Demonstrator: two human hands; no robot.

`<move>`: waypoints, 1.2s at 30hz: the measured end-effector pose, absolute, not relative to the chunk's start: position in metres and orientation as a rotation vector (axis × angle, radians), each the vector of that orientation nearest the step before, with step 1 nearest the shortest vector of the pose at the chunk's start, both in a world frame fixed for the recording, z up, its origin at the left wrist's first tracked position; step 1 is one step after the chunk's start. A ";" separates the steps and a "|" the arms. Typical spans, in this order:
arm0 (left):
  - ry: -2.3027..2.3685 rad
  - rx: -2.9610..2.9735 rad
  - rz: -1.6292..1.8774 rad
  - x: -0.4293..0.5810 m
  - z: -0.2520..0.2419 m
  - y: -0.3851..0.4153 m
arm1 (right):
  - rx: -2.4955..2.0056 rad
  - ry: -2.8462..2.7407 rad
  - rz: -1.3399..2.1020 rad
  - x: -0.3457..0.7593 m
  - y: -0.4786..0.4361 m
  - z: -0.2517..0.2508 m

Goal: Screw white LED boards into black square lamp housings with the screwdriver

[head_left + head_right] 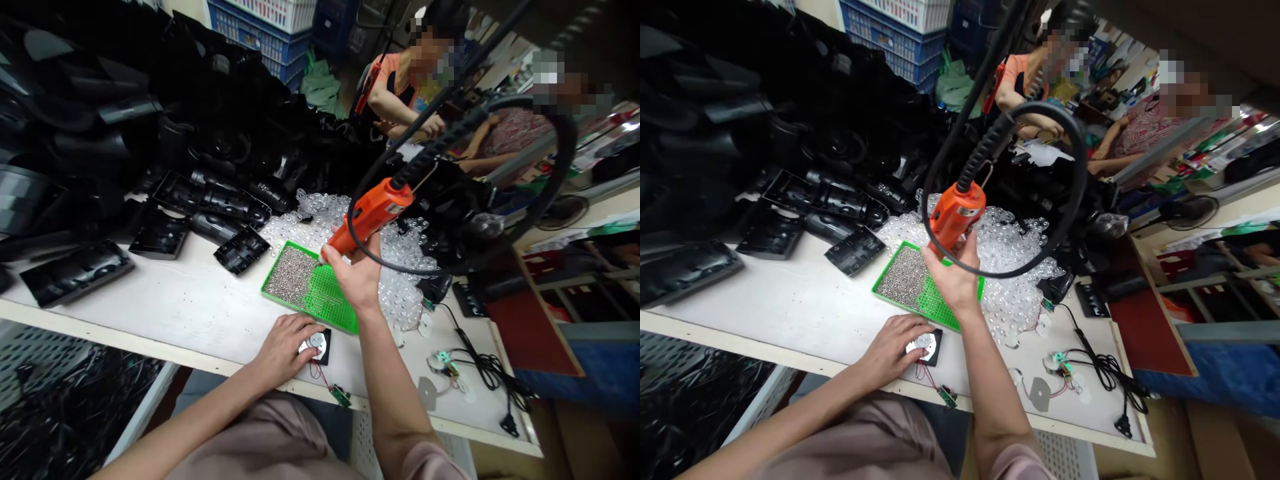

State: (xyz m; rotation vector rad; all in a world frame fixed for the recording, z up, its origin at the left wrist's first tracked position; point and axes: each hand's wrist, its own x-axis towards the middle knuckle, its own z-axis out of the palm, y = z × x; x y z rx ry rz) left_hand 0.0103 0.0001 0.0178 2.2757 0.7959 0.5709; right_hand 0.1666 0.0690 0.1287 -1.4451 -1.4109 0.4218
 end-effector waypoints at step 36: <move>0.926 2.289 0.826 0.011 0.009 -0.012 | -1.030 -1.037 0.753 0.216 0.033 0.040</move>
